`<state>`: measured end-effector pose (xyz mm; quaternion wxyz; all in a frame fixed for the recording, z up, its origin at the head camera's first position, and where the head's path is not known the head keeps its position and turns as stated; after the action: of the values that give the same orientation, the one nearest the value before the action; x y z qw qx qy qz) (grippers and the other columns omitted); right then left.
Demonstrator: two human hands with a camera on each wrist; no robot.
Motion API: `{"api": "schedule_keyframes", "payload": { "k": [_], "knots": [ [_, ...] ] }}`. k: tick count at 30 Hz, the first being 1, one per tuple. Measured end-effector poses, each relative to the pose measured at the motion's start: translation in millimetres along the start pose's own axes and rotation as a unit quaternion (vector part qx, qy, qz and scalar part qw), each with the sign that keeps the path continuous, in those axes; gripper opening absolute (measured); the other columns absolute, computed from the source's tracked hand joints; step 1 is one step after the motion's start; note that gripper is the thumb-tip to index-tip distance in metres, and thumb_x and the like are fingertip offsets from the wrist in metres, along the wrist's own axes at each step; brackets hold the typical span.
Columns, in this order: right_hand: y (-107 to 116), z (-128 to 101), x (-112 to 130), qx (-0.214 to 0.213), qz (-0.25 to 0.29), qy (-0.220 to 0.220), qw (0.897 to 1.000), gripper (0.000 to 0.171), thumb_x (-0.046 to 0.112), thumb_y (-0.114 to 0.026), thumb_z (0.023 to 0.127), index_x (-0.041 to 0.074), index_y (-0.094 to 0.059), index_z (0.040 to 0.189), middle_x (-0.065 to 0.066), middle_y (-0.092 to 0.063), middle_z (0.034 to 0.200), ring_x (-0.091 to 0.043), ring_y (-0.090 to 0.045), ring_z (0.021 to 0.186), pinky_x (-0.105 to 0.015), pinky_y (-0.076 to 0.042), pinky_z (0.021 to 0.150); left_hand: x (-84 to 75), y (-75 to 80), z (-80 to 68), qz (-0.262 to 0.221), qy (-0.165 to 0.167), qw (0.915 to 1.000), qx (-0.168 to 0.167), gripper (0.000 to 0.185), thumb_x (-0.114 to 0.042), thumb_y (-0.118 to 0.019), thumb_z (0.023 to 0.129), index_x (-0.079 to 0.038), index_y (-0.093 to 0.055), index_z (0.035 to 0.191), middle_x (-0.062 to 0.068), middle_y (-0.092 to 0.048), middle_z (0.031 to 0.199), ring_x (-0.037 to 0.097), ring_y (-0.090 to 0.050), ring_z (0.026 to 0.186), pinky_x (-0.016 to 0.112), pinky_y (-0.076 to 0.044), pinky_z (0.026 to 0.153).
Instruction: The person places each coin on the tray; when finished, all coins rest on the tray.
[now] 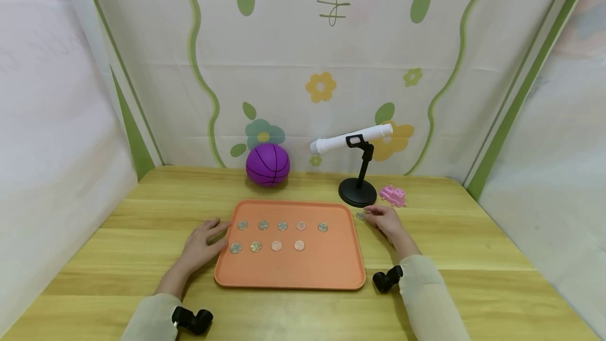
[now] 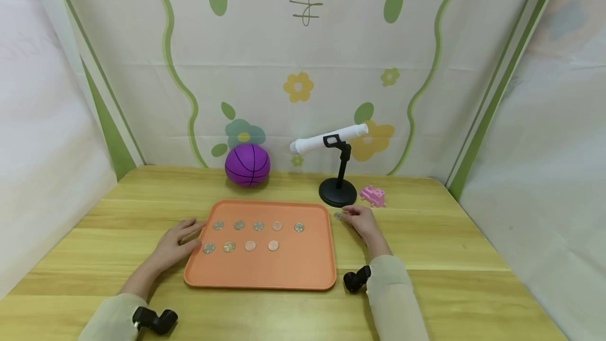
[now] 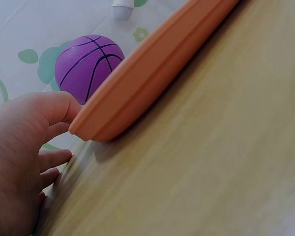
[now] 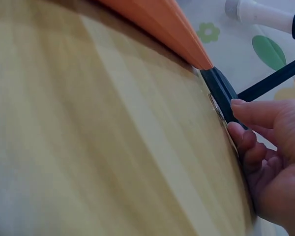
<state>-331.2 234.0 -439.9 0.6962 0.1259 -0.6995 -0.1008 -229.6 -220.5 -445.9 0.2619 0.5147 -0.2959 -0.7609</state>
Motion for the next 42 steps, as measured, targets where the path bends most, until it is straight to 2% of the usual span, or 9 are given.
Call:
{"api": "schedule_keyframes", "payload": {
  "k": [4,9,17,21,32,42],
  "knots": [
    [-5,0,-2,-0.015,-0.014,0.026,0.999,0.032,0.005,-0.063,0.077,-0.011,-0.056,0.103,-0.011,-0.059,0.087,-0.009,-0.048,0.069,-0.020,-0.041,0.060,1.0,0.5,-0.5,0.000,-0.001,1.0000,-0.001,0.045,-0.023,-0.054,0.083,-0.003,-0.048,0.123,0.028,-0.033,0.128,0.045,-0.019,0.119,0.060,-0.008,0.091],
    [-9,2,-3,-0.025,-0.056,0.049,0.997,0.028,0.005,-0.066,0.074,-0.009,-0.060,0.098,-0.012,-0.059,0.084,-0.013,-0.049,0.072,-0.022,-0.042,0.063,1.6,2.2,-0.7,0.003,-0.003,1.0000,-0.004,0.044,-0.021,-0.055,0.083,-0.003,-0.049,0.123,0.028,-0.033,0.127,0.045,-0.019,0.119,0.060,-0.008,0.091],
    [-11,0,2,-0.024,-0.144,0.040,0.988,0.028,0.014,-0.067,0.075,-0.003,-0.062,0.097,-0.007,-0.056,0.080,-0.017,-0.048,0.072,-0.027,-0.039,0.064,1.2,0.3,-1.9,0.000,0.005,1.0000,0.003,0.046,-0.024,-0.055,0.083,-0.004,-0.048,0.124,0.027,-0.032,0.129,0.045,-0.019,0.119,0.059,-0.008,0.092],
    [-11,-2,5,-0.017,-0.166,0.038,0.985,0.026,0.013,-0.065,0.076,-0.003,-0.062,0.096,-0.007,-0.055,0.080,-0.019,-0.047,0.073,-0.029,-0.039,0.064,1.2,-0.5,-1.6,-0.001,0.003,1.0000,0.003,0.045,-0.024,-0.054,0.083,-0.004,-0.048,0.124,0.027,-0.032,0.129,0.045,-0.018,0.119,0.060,-0.008,0.092],
    [-10,-3,3,-0.015,-0.194,0.029,0.980,0.020,0.012,-0.063,0.077,-0.003,-0.058,0.090,-0.006,-0.052,0.077,-0.020,-0.047,0.072,-0.030,-0.037,0.064,-4.3,-0.1,-1.8,0.000,-0.001,1.0000,0.000,0.045,-0.021,-0.055,0.083,-0.003,-0.049,0.123,0.028,-0.033,0.128,0.045,-0.020,0.118,0.060,-0.009,0.091],
    [-12,-5,0,-0.038,-0.183,0.065,0.980,0.019,0.005,-0.064,0.073,-0.002,-0.054,0.087,-0.010,-0.053,0.082,-0.022,-0.048,0.077,-0.033,-0.039,0.070,-3.2,-0.1,-1.6,-0.002,-0.007,1.0000,-0.006,0.044,-0.020,-0.055,0.082,-0.002,-0.049,0.122,0.029,-0.033,0.127,0.047,-0.020,0.118,0.061,-0.008,0.090]
  ]
}}
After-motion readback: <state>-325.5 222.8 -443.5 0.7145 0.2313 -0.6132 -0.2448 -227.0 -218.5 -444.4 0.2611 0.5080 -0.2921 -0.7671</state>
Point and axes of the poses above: each hand's wrist, its own z-axis towards the middle knuckle, its own y-axis out of the back of the hand, x = y × z, the point moved 1 cm from there along z, towards the middle knuckle
